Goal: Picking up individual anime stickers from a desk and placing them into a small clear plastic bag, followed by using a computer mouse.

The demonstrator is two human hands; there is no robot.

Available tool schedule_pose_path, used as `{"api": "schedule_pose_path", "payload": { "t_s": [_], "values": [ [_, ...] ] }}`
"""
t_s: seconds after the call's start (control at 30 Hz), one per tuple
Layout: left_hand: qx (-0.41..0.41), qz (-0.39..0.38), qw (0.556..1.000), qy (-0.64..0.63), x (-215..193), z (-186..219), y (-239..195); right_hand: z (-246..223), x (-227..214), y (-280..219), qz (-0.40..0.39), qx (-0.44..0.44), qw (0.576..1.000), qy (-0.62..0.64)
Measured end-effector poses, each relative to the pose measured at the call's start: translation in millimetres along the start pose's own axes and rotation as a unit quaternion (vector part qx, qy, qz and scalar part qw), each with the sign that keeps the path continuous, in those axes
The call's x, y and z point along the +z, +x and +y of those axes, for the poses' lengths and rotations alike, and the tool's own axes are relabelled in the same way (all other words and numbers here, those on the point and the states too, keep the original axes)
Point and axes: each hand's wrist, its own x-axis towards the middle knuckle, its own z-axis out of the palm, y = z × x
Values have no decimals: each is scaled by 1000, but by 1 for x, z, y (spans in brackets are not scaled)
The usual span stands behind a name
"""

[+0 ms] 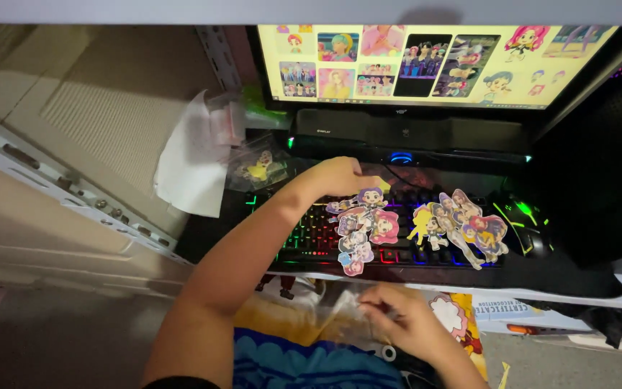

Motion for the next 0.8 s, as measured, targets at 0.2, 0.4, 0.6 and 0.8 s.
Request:
{"api": "schedule_pose_path", "payload": {
  "t_s": [0.2, 0.4, 0.6, 0.8],
  "values": [
    [121, 103, 986, 54, 30, 36, -16, 4, -53, -5, 256, -6, 929, -267],
    [166, 123, 968, 140, 73, 69, -13, 38, -69, -10, 300, 79, 822, -477],
    [154, 169, 957, 178, 91, 75, -7, 42, -73, -7, 299, 110, 832, -454],
    [192, 170, 960, 110, 97, 57, 9, 54, -82, 4, 327, 63, 822, -462]
  ]
}}
